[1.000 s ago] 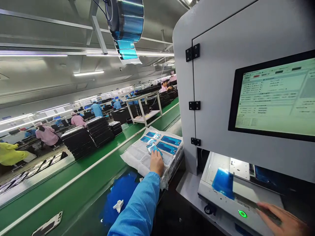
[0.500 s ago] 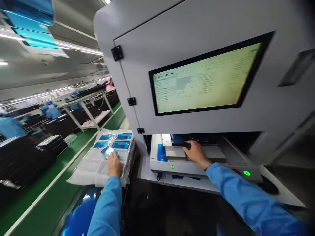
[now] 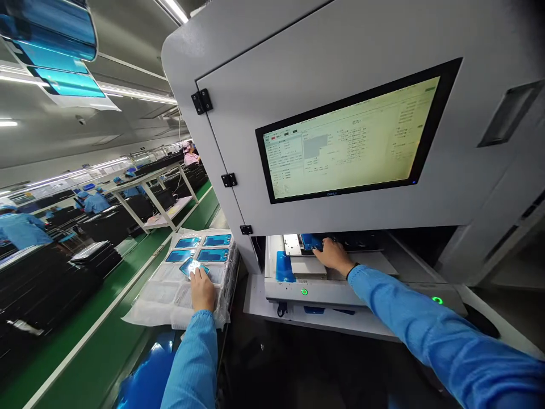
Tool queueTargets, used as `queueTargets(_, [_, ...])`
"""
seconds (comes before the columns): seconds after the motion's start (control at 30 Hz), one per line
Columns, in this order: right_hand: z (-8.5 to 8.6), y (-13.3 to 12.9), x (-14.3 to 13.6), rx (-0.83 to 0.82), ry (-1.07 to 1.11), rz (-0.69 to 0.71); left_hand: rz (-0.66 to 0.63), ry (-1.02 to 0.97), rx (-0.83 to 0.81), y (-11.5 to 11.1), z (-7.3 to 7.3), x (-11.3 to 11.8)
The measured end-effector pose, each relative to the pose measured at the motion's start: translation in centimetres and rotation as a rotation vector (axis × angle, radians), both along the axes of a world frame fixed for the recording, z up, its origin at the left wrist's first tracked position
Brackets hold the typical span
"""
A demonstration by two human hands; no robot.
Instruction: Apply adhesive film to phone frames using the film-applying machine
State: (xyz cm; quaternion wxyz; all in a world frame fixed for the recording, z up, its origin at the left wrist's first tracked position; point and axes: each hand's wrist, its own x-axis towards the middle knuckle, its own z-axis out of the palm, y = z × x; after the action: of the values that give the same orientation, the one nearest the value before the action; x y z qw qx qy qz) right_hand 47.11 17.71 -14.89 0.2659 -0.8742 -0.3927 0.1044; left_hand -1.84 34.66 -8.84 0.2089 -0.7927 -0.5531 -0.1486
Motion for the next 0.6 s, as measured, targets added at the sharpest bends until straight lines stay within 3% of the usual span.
queueTargets(0.33, [1.7, 2.9, 2.7, -0.156, 0.189, -0.117, -0.005, -0.044, -0.028, 0.0, -0.1, 0.1])
queueTargets(0.6, [2.0, 4.2, 0.7, -0.048, 0.326, -0.221, 0.017, -0.083, -0.067, -0.9, 0.6, 0.4])
